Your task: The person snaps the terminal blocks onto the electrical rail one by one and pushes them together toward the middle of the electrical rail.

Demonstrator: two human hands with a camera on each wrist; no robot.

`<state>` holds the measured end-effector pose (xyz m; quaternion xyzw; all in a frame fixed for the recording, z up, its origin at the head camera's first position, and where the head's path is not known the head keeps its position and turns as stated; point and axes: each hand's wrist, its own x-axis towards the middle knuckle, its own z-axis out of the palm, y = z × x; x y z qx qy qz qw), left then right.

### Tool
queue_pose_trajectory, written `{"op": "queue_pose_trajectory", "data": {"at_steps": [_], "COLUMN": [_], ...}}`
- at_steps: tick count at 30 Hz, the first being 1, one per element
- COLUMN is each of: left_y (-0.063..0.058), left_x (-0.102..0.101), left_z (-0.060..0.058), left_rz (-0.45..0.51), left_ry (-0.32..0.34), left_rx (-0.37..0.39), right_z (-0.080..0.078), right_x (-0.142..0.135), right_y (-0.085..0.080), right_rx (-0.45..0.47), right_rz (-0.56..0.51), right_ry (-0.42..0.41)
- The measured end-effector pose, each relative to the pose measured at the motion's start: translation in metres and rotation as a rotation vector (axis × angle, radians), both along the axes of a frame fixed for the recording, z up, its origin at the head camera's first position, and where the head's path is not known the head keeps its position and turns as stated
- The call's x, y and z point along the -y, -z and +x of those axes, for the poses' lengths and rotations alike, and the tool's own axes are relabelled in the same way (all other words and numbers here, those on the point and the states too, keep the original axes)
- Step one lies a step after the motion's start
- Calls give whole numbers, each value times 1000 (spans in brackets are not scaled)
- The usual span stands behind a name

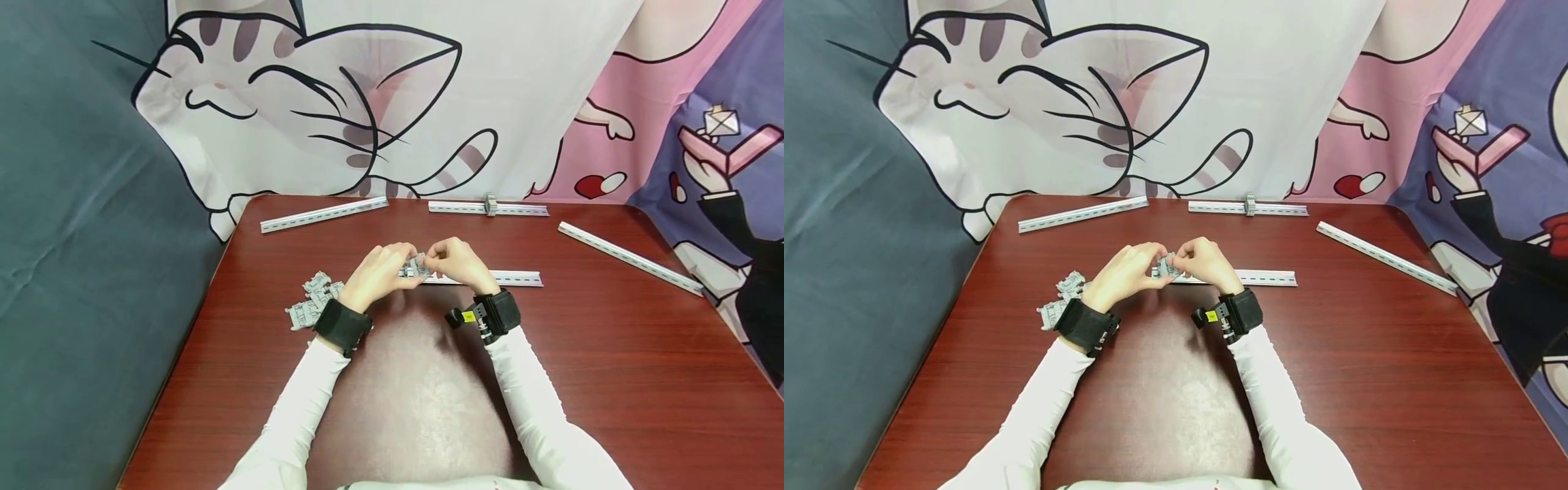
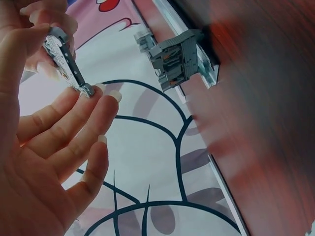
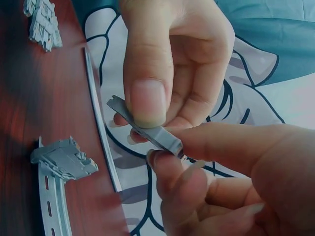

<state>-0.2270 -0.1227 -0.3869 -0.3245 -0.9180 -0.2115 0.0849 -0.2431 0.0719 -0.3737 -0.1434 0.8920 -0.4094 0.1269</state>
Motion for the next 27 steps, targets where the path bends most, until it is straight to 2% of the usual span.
{"op": "queue_pose_trajectory", "data": {"at_steps": [4,8,11,15,22,27], "left_y": [-2,-4,-4,-1,5,10], "left_x": [3,9,10,7,-5,-10], "left_z": [-2,-4,-4,-2,4,5], "left_rz": [-46,-147,-215,-274,-355,-390], "left_ry": [-35,-101,-127,-130,-110,-111], "left_rx": [94,194,292,404,551,616], "right_z": [-3,-8,-12,-14,-15,-14], "right_x": [-2,-2,-1,1,8,13], "right_y": [4,10,16,24,35,40], "right_rx": [-37,-117,-130,-110,-119,-135], "right_rz": [32,158,231,267,287,287], "right_ry": [44,89,99,109,153,163]}}
